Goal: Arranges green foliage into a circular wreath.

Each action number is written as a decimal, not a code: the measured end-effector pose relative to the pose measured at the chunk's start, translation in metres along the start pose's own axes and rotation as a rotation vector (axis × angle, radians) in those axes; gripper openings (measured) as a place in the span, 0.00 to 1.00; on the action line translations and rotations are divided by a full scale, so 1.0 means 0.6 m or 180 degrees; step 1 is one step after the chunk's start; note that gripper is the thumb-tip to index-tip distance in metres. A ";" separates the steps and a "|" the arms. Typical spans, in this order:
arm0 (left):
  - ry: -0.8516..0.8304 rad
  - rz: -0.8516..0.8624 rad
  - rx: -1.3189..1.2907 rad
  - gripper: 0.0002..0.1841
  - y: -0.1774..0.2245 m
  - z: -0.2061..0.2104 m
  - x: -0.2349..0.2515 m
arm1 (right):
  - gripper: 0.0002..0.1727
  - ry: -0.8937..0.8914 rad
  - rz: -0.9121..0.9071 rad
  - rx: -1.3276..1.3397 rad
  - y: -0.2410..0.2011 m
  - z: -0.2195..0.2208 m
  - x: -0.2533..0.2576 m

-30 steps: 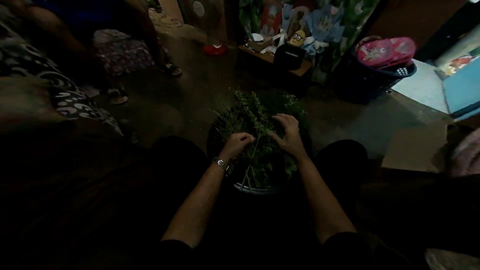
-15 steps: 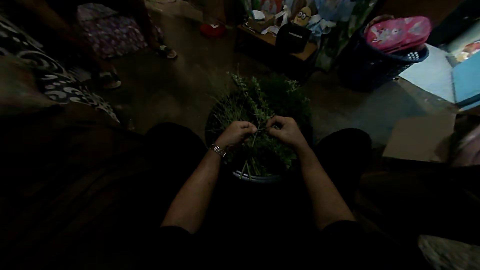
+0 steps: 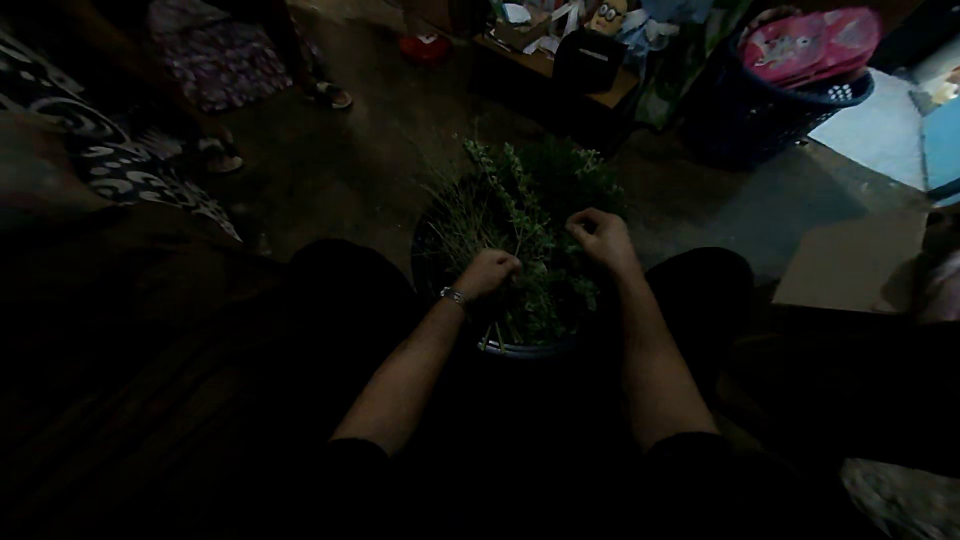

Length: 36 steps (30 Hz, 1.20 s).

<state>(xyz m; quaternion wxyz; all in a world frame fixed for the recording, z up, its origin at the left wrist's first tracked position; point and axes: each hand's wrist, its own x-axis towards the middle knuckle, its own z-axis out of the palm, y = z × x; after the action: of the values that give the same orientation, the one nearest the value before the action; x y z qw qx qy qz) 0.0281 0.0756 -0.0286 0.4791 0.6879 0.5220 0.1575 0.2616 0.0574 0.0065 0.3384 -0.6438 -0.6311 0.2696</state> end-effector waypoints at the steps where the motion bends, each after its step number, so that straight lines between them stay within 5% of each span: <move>1: -0.0106 0.0084 0.0375 0.18 -0.006 0.013 0.010 | 0.16 -0.0144 0.0010 -0.0193 0.003 0.004 0.003; 4: -0.0109 0.0072 0.0952 0.19 -0.019 0.032 0.035 | 0.18 -0.0195 -0.0125 -0.0508 0.017 0.013 0.009; 12: -0.0158 -0.0660 0.0899 0.24 -0.076 0.063 0.088 | 0.20 -0.0616 0.0376 -0.0656 0.026 0.052 0.029; 19: -0.0034 -0.0306 0.0527 0.16 -0.035 0.042 0.058 | 0.23 -0.0371 0.0552 -0.0685 0.037 0.094 0.048; 30: 0.0204 -0.0097 0.0461 0.15 0.006 0.033 0.002 | 0.17 -0.0105 -0.0279 -0.1240 0.013 0.105 0.040; 36: 0.0349 0.0059 0.0445 0.15 0.000 0.032 0.006 | 0.18 0.0116 -0.0218 -0.0928 0.009 0.133 0.022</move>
<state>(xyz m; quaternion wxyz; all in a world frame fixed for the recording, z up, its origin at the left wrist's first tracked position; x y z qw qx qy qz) 0.0433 0.0693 -0.0391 0.3991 0.7148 0.5508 0.1625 0.2040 0.0781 -0.0466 0.2618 -0.6690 -0.6789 0.1517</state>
